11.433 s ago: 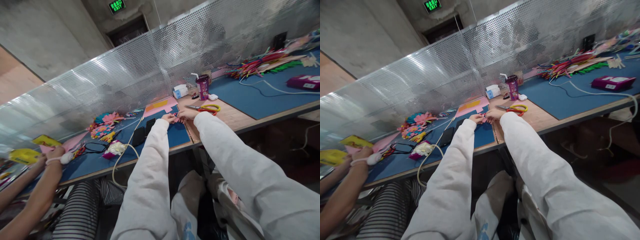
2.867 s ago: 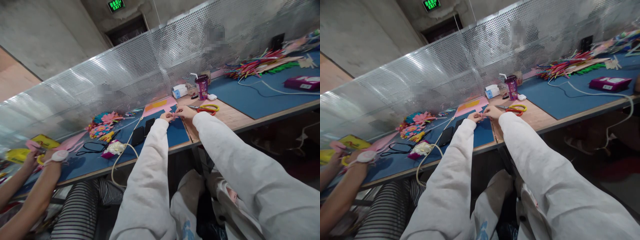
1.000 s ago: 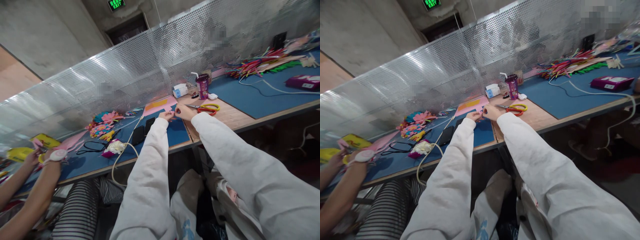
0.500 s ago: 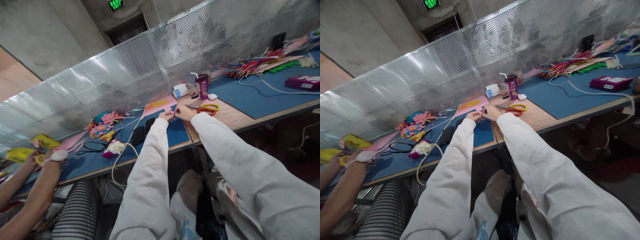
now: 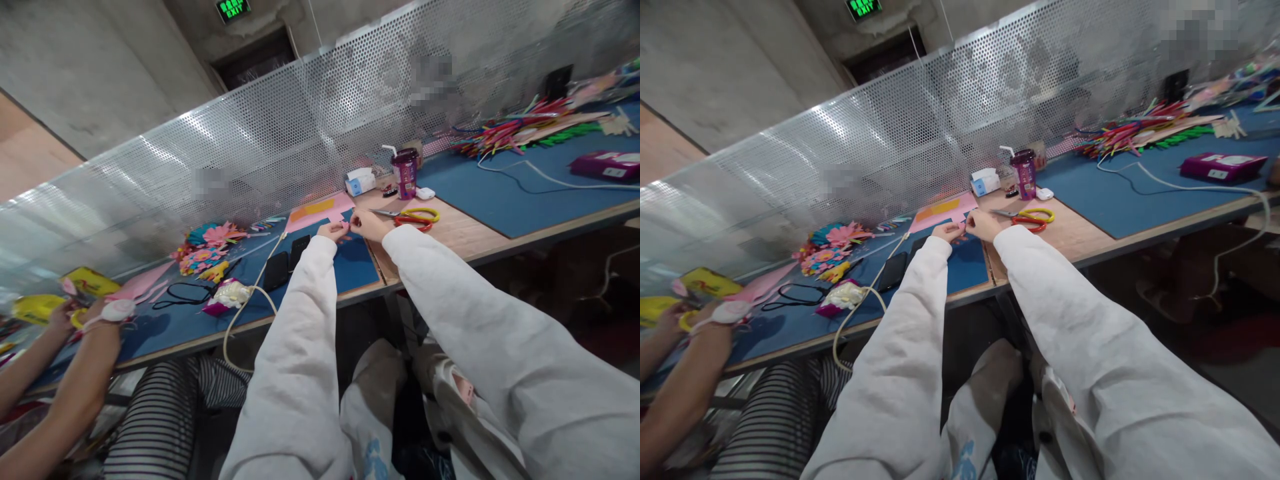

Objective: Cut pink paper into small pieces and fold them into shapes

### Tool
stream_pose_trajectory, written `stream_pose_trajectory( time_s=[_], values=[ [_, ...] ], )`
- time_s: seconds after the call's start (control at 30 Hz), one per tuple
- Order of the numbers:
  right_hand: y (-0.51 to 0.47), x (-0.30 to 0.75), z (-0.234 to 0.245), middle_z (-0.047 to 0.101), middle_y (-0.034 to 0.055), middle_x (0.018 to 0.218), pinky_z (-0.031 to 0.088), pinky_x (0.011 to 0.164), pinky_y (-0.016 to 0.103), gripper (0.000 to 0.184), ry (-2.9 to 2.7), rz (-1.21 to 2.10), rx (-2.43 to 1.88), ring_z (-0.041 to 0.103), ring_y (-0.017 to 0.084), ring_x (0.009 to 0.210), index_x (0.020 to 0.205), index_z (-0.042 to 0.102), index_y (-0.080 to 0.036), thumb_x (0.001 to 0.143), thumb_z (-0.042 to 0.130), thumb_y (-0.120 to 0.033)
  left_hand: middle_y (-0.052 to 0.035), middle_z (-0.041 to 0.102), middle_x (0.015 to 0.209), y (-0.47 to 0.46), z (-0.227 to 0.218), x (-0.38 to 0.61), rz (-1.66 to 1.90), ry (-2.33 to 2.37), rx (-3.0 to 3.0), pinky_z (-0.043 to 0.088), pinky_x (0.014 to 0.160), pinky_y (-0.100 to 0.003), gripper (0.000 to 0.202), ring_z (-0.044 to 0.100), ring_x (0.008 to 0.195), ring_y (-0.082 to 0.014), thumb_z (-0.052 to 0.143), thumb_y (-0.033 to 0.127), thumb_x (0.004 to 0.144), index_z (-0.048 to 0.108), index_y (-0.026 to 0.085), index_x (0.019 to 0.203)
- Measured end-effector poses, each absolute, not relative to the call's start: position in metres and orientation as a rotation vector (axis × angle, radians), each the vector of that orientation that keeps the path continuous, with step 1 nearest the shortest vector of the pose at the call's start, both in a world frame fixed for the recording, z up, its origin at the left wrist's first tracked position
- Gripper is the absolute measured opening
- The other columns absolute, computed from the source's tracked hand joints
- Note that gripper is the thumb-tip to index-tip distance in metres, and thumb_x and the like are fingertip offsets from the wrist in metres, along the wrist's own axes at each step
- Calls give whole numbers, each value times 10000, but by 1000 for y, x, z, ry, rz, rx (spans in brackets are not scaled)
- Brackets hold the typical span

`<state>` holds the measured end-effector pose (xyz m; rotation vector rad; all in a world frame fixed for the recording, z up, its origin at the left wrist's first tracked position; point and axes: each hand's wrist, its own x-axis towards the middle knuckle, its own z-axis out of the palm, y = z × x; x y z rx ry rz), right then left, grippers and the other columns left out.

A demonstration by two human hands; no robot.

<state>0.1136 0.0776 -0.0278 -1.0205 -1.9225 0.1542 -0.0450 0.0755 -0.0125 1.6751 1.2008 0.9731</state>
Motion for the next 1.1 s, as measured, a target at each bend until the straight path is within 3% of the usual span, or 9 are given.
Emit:
stream_pose_trajectory(
  time_s=[0.2, 0.37, 0.87, 1.1],
  values=[
    [77, 112, -29, 586, 51, 764, 426, 654, 261, 139, -1911, 199, -1032, 515, 139, 668, 866, 560, -120, 729, 536, -125, -83, 698, 823, 80, -14, -49, 993, 1176, 1680, 482, 567, -254, 349, 663, 641, -162, 713, 322, 647, 626, 116, 914],
    [75, 110, -28, 620, 94, 835, 426, 780, 304, 111, -2019, 157, -1038, 550, 176, 810, 800, 591, -124, 759, 500, -77, -73, 701, 813, 82, -16, -51, 976, 1191, 1694, 443, 506, -210, 314, 657, 623, -144, 705, 321, 655, 591, 133, 879],
    [71, 110, -22, 622, 60, 761, 410, 674, 251, 102, -1970, 228, -1041, 522, 135, 686, 732, 589, -127, 743, 509, -64, -63, 700, 794, 78, -12, -51, 977, 1156, 1705, 430, 484, -187, 303, 644, 588, -122, 706, 309, 660, 495, 158, 815],
    [67, 113, -17, 626, 39, 720, 390, 646, 235, 114, -1946, 278, -1025, 508, 122, 647, 705, 618, -131, 732, 519, -80, -77, 701, 828, 73, -9, -49, 953, 1183, 1708, 474, 556, -229, 302, 641, 598, -124, 712, 314, 654, 503, 155, 803]
  ],
)
